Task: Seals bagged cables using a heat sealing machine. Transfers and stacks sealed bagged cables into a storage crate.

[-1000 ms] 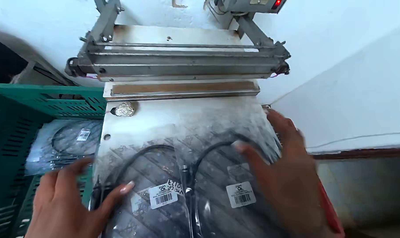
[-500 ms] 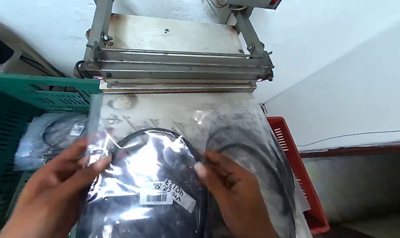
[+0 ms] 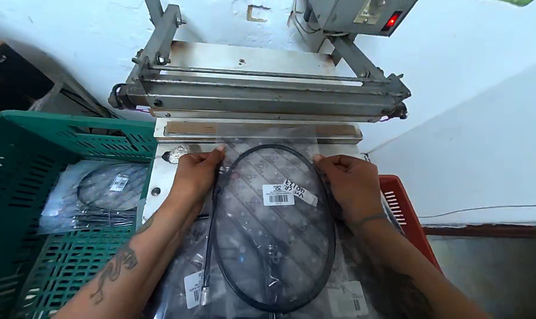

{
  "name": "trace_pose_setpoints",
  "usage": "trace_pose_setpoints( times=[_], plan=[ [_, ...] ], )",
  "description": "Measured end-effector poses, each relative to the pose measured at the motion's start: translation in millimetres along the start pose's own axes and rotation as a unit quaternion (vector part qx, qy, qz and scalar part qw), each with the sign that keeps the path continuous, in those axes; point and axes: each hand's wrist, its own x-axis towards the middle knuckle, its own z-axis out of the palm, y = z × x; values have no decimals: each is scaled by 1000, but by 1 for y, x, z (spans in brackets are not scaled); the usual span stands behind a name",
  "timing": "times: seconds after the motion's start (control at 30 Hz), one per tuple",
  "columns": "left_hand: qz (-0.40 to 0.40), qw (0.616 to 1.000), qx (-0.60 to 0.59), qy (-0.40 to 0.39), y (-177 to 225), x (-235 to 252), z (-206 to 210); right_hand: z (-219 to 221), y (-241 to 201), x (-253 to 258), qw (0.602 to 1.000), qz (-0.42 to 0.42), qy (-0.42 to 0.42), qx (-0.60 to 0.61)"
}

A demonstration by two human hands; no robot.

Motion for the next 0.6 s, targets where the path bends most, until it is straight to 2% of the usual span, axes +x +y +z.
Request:
trace_pose_setpoints(
  times=[0.23, 0.4, 0.6],
  plan=[
    [-25, 998, -54, 11, 2, 4, -1, 8, -4, 18, 999, 32, -11, 5],
    [13, 999, -28, 8, -4, 5, -5, 10, 0, 17, 1000, 13, -17, 12],
    [-2, 999, -25, 26, -2, 6, 1, 9, -3, 19, 998, 33, -41, -18]
  ],
)
